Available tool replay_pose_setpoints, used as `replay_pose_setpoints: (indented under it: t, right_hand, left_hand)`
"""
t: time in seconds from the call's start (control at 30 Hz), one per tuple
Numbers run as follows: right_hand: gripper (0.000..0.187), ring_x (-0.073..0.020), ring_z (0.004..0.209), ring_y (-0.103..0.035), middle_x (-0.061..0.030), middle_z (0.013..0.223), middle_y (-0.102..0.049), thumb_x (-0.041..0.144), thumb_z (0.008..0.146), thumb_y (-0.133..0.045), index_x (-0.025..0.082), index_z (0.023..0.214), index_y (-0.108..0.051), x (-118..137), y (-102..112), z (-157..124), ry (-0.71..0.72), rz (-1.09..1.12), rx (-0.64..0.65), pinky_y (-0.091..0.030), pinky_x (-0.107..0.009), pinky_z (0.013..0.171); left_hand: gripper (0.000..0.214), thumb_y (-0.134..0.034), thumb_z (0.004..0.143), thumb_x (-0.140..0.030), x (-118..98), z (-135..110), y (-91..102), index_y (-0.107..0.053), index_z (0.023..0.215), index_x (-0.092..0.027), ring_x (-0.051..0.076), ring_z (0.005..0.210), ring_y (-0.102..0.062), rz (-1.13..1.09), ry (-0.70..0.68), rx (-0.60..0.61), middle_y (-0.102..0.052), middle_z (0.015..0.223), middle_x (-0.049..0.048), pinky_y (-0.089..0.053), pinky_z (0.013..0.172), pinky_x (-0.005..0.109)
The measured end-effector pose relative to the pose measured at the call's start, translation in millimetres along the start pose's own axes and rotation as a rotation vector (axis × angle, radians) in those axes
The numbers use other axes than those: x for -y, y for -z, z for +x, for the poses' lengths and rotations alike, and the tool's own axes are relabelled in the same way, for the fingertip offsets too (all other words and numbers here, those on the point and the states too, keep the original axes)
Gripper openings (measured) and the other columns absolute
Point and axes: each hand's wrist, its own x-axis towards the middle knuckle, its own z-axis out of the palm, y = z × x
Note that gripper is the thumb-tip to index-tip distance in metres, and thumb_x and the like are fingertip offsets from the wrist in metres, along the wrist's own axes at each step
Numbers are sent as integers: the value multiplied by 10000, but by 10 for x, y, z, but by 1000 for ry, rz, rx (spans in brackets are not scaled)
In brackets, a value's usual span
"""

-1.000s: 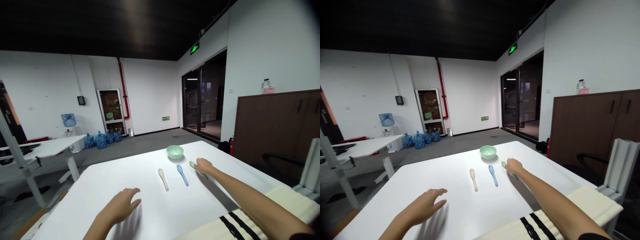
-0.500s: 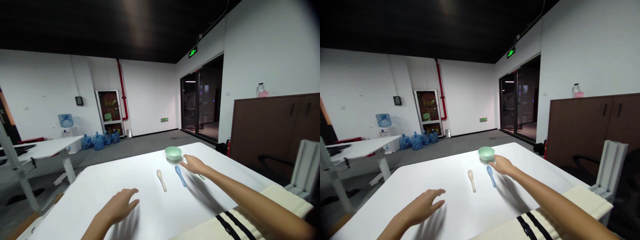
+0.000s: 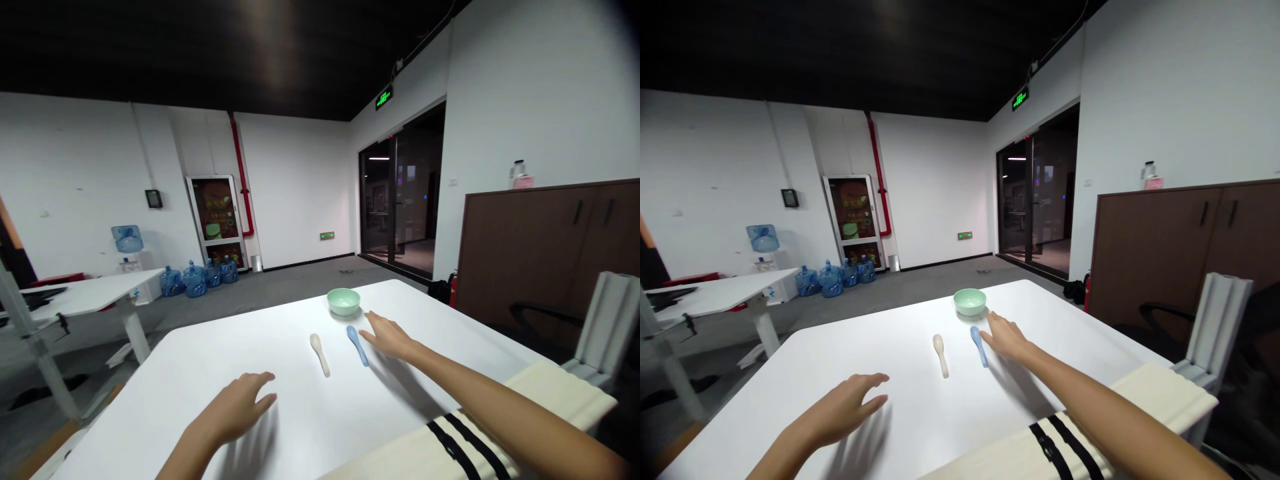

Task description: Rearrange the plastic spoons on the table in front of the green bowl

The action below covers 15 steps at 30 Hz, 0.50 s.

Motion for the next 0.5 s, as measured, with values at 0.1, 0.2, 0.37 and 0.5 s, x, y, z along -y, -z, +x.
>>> replay_pose_setpoints:
  t: [0.1,0.2,0.37,0.5]
  right_hand:
    - [571,-277,1216,-459,-157,1336,-478,523,887,-362,162,1327,-410,-5,10,-5,4,9,-16,-335,-342,959]
    - [576,-269,1208,-468,-152,1329,-486,534,887,-363,163,1326,-413,-6,14,-15,5,18,-12,-341,-326,951]
    - [588,-267,1207,-464,-146,1318,-497,539,881,-379,159,1329,-417,-5,22,-28,-10,23,-10,-341,-322,949]
    - [590,-268,1152,-504,-144,1280,-525,555,881,-360,162,1315,-433,-22,24,-33,-2,13,-15,-371,-323,891]
  left_hand:
    - [572,-371,822,-632,5,-9,-1,-519,1272,-312,268,1181,-511,6,-2,-1,-582,1280,50,-401,962,384]
    - [573,-374,821,-635,2,-12,-3,-523,1269,-310,265,1192,-504,0,-3,0,-577,1287,49,-403,962,376]
    - [610,-373,808,-659,-9,0,-9,-537,1261,-284,276,1178,-517,-2,-20,-24,-586,1275,62,-408,952,370]
    - [614,-364,808,-661,-3,5,-8,-535,1264,-287,281,1172,-521,8,-11,-14,-587,1273,61,-413,946,379]
